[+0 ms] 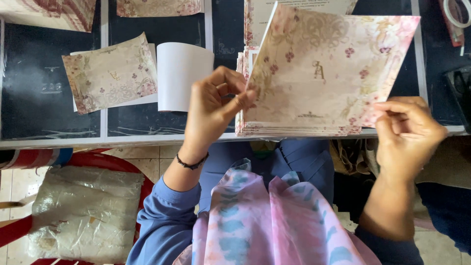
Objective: Organizing and stacking printed invitation cards into a box on a work table.
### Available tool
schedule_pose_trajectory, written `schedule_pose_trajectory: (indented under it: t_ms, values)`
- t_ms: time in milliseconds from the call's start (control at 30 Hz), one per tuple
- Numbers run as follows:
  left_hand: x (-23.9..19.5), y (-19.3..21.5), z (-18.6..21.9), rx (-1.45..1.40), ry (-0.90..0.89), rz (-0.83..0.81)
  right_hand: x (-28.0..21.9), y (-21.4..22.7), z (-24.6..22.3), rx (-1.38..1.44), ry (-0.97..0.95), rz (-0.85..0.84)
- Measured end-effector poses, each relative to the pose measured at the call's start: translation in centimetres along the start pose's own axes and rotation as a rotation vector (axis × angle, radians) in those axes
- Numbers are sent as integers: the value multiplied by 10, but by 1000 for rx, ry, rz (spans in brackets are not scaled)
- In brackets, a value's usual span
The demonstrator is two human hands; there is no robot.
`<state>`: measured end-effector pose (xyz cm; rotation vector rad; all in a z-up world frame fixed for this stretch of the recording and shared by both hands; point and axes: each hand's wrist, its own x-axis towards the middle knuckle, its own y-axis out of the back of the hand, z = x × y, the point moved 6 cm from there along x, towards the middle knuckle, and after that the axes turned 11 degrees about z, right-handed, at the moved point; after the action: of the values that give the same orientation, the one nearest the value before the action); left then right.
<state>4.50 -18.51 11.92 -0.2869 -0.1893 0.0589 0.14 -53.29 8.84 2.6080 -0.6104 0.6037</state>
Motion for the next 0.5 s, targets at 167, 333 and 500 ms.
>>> schedule_pose_trajectory:
  t_ms: [167,333,500]
  values:
    - [-5,17,-45,451,-31,20,1,6,19,-16,17,20]
    - [-6,28,-65,511,2,84,0,2,30,23,-34,27]
    - [-7,30,-72,481,-11,121,0,0,36,59,-69,28]
